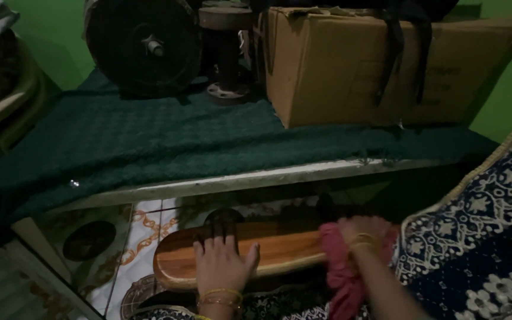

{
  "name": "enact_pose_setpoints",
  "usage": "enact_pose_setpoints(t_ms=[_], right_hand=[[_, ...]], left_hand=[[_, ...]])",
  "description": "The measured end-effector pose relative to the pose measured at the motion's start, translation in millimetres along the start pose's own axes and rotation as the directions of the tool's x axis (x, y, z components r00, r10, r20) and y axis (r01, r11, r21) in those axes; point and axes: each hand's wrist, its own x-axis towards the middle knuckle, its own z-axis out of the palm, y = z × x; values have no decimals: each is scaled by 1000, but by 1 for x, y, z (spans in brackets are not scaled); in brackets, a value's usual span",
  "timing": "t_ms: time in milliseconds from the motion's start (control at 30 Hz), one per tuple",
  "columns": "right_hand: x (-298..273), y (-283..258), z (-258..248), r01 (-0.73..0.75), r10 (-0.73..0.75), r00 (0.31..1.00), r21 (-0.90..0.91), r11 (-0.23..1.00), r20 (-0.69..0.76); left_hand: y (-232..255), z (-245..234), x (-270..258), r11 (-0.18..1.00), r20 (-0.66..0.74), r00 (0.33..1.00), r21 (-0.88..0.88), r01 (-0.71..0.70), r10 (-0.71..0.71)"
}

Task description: The person uses a pink cloth to wipe and polish a wooden stool seat. They repeatedly rub the surface in circular and back-and-forth motions, focusing on the same area throughout the clip.

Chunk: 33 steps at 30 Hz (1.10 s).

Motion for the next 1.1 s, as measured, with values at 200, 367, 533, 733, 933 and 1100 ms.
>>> enact_pose_setpoints(t_ms=[200,367,533,733,933,1100], right_hand=[[-102,-102,-40,429,-420,899,53,902,-121],[-77,-63,-41,475,-475,880,3,880,-32],[-5,25,8,400,-439,883,-220,890,-168],[-96,-86,-36,128,-129,980,-15,992,-152],[-85,-151,-5,372,-377,924,401,837,-71],[94,-41,117,757,-403,611,353,550,-681]], left_hand=[[1,6,0,1000,-113,994,-11,2,-3],[0,9,3,1000,-190,982,-5,-20,19],[-2,2,3,999,-100,995,31,-22,25],[5,-12,-4,999,-4,1000,38,27,-27],[-15,1,-3,939,-48,998,-339,-52,38],[-14,-13,-5,956,-22,996,-281,-87,84]])
